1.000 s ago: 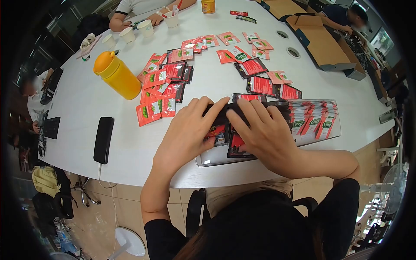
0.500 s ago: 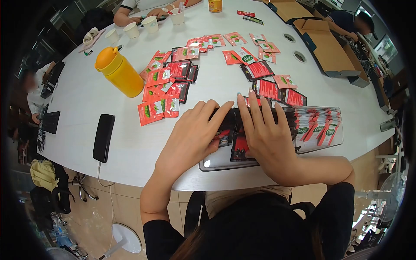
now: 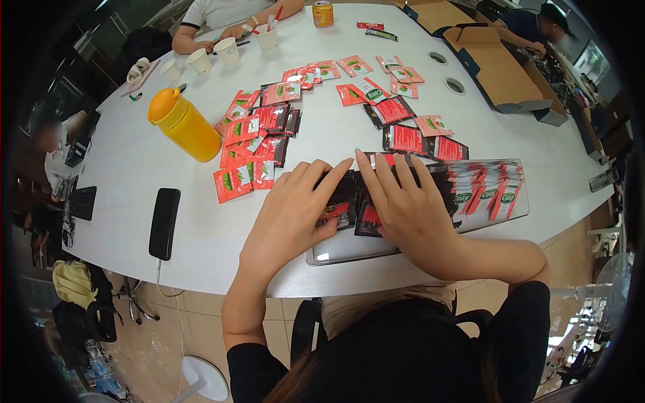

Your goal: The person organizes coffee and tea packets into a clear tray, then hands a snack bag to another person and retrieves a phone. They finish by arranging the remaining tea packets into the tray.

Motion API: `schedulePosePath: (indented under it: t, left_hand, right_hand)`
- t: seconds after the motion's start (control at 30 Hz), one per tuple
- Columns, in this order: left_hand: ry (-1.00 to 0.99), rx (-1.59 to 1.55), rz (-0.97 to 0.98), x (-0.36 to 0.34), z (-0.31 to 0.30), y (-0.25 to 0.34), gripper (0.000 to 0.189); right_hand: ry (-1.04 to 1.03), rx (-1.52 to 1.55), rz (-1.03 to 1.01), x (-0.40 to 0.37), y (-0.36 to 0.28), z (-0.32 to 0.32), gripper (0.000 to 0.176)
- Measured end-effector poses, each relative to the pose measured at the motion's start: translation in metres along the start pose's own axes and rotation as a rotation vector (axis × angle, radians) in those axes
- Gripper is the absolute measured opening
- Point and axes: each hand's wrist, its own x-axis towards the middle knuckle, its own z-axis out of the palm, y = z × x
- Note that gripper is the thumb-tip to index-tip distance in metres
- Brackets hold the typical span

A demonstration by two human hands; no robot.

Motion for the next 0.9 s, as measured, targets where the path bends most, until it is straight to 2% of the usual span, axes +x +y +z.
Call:
schedulePosePath:
  t: [0.1,0.23,0.33,0.4,0.43,0.47,0.53,0.57,0.63,0.7,0.77,0.83,0.9]
  left_hand:
    - [0.039,-0.002,0.031,-0.001,-0.002,-0.001,0.072]
    - [0.153,-0.05,0.159,0.0,-0.018,-0.003,0.069]
    - [0.462,-0.382,0.237,-0.016,-0.031,0.027,0.058]
    - [0.67,-0.899,0.29,-0.036,-0.032,0.067,0.042]
    - [0.666,-1.057,0.422,-0.042,-0.031,0.075,0.043]
    - [0.644,-1.213,0.559,-0.048,-0.03,0.084,0.044]
    - [0.409,-1.201,0.814,-0.063,-0.034,0.087,0.062]
    - [0.281,-1.127,0.829,-0.076,-0.041,0.093,0.073]
    - [0.028,-1.157,0.574,-0.112,-0.074,0.109,0.066]
    - [-0.016,-1.146,0.564,-0.118,-0.081,0.121,0.06]
    - [0.214,-1.032,0.896,-0.098,-0.054,0.12,0.056]
    - [0.314,-1.051,0.989,-0.072,-0.044,0.125,0.054]
    - [0.257,-1.216,0.826,-0.055,-0.063,0.145,0.055]
  right_hand:
    - [0.024,0.274,-0.032,-0.007,0.014,-0.017,0.078]
    - [0.181,0.603,-0.041,-0.023,0.033,-0.036,0.08]
    - [0.476,0.67,-0.074,-0.04,0.064,-0.065,0.073]
    - [0.776,0.689,0.052,-0.059,0.079,-0.092,0.048]
    - [0.951,0.698,0.08,-0.069,0.088,-0.103,0.037]
    - [1.131,0.679,0.026,-0.074,0.099,-0.11,0.037]
    - [1.319,0.624,-0.15,-0.079,0.114,-0.122,0.036]
    - [1.355,0.609,-0.225,-0.08,0.121,-0.128,0.036]
    - [1.391,0.582,-0.324,-0.08,0.131,-0.138,0.035]
    - [1.413,0.575,-0.355,-0.081,0.142,-0.144,0.035]
    - [1.436,0.556,-0.403,-0.087,0.146,-0.143,0.034]
    - [1.456,0.561,-0.427,-0.09,0.149,-0.139,0.034]
    - [1.491,0.563,-0.428,-0.095,0.153,-0.137,0.033]
